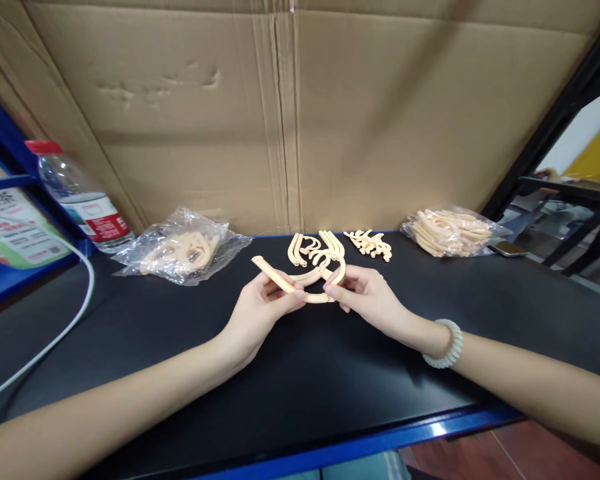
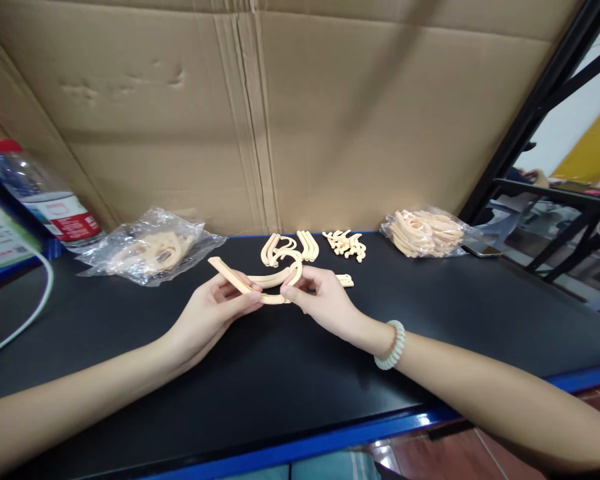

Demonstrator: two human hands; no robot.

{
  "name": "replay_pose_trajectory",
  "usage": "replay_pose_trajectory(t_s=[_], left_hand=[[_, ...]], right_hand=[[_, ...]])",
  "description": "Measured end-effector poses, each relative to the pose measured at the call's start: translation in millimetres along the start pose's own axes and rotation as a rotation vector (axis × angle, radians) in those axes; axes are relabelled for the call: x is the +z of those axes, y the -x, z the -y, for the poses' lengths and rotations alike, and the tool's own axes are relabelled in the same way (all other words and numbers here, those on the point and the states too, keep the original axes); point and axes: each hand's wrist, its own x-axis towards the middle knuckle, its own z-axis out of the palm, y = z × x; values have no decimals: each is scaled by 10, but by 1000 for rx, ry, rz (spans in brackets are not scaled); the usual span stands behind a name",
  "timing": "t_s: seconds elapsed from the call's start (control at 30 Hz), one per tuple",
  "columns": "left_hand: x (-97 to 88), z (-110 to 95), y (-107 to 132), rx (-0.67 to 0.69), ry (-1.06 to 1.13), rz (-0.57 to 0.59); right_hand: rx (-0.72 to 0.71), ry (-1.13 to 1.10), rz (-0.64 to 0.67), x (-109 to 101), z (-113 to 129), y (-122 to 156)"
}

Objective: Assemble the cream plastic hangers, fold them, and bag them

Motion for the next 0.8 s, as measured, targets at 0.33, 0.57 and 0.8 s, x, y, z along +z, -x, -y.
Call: replay_pose_trajectory(t_s=[0.33, 0.57, 0.8], left_hand=[[117, 1, 103, -91, 27, 120], [110, 3, 85, -99, -6, 73], [102, 16, 78, -96, -24, 84]], right_hand=[[99, -289, 33, 22, 94, -58], [-283, 668, -2, -704, -61, -371], [-378, 937, 180, -866, -349, -560]])
